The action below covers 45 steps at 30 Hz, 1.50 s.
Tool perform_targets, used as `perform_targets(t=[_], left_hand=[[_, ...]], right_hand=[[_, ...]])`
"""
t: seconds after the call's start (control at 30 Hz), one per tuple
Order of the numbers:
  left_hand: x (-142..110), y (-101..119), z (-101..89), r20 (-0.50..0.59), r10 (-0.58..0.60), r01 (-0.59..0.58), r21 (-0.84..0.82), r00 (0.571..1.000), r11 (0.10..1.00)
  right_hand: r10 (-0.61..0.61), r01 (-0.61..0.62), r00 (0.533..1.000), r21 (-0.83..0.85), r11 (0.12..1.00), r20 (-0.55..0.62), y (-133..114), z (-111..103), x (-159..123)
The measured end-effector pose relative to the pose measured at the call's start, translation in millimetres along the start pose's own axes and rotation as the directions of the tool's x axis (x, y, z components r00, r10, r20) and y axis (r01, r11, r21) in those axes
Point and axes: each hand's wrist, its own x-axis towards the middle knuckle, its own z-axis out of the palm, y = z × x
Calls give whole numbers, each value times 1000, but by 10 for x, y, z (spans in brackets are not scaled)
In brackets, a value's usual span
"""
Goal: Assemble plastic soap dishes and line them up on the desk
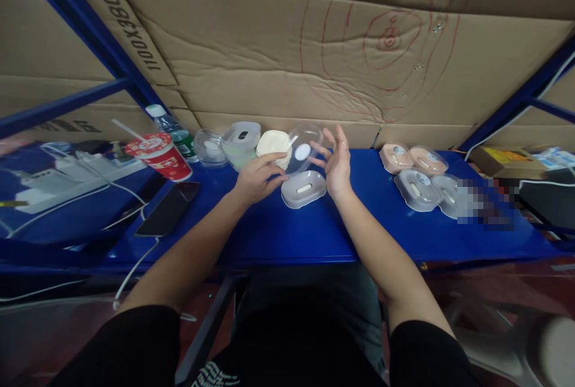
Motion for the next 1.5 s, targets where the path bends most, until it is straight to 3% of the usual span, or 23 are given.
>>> perform_targets(t=[0.13, 0.27, 0.33, 0.47, 0.7, 0.77, 0.83, 0.9, 0.97, 1.03, 1.07, 1.17, 1.23, 1.3, 1.33, 1.4, 1.5], left_hand=[[-35, -290, -169, -185, -246, 276, 152, 951, 949], [-103, -698, -463, -415, -352, 469, 223, 839, 855], [-151, -876, -569, -468, -413, 559, 230, 781, 797], [-245, -1089, -617, -512, -526, 689, 197, 679, 697], [-299, -1134, -554, -546, -617, 776, 103, 567, 622], [-293, -1140, -555, -559, -626, 781, 65, 544, 621], [-285, -1161, -564, -589, -619, 780, 30, 519, 625], [-276, -1187, -577, -641, -594, 775, 2, 486, 632], [-259, -1195, -584, -697, -541, 747, -11, 471, 665], [-228, -1158, -569, -731, -465, 686, 6, 499, 727], [-207, -1117, -548, -734, -422, 642, 25, 533, 766], [-136, -898, -423, -666, -283, 463, 106, 690, 880], [-99, -701, -296, -547, -195, 319, 140, 814, 937], [-81, -500, -159, -354, -116, 177, 144, 928, 974], [-77, -409, -97, -252, -82, 119, 135, 964, 984], [-78, -262, 0, -77, -42, 49, 100, 996, 994], [-82, -145, 55, 84, -42, 38, 47, 996, 998]], right_hand=[[115, -109, 984, 49, 993, -138, 118, 41, 26], [154, -138, 977, 117, 984, -146, 249, 107, 18], [132, -119, 984, 106, 987, -123, 286, 132, 8], [63, -59, 993, 38, 998, -105, 310, 132, -11], [-15, 8, 995, -76, 997, -99, 257, 20, -42], [-87, 84, 996, -126, 988, -20, 217, -26, -55], [-165, 190, 977, -200, 961, 138, 188, -54, -67], [-179, 278, 924, -272, 921, 337, 185, -47, -81], [-95, 297, 859, -341, 892, 502, 212, -4, -101], [15, 275, 806, -397, 876, 592, 256, 56, -126], [51, 265, 788, -413, 871, 613, 278, 84, -138], [55, 283, 769, -416, 864, 637, 313, 131, -162], [24, 308, 777, -413, 857, 629, 308, 132, -162], [-3, 319, 798, -418, 850, 603, 291, 120, -151], [-16, 322, 811, -422, 848, 585, 281, 111, -143], [-49, 324, 835, -418, 849, 548, 265, 94, -128], [-117, 326, 866, -372, 869, 486, 260, 69, -108]])
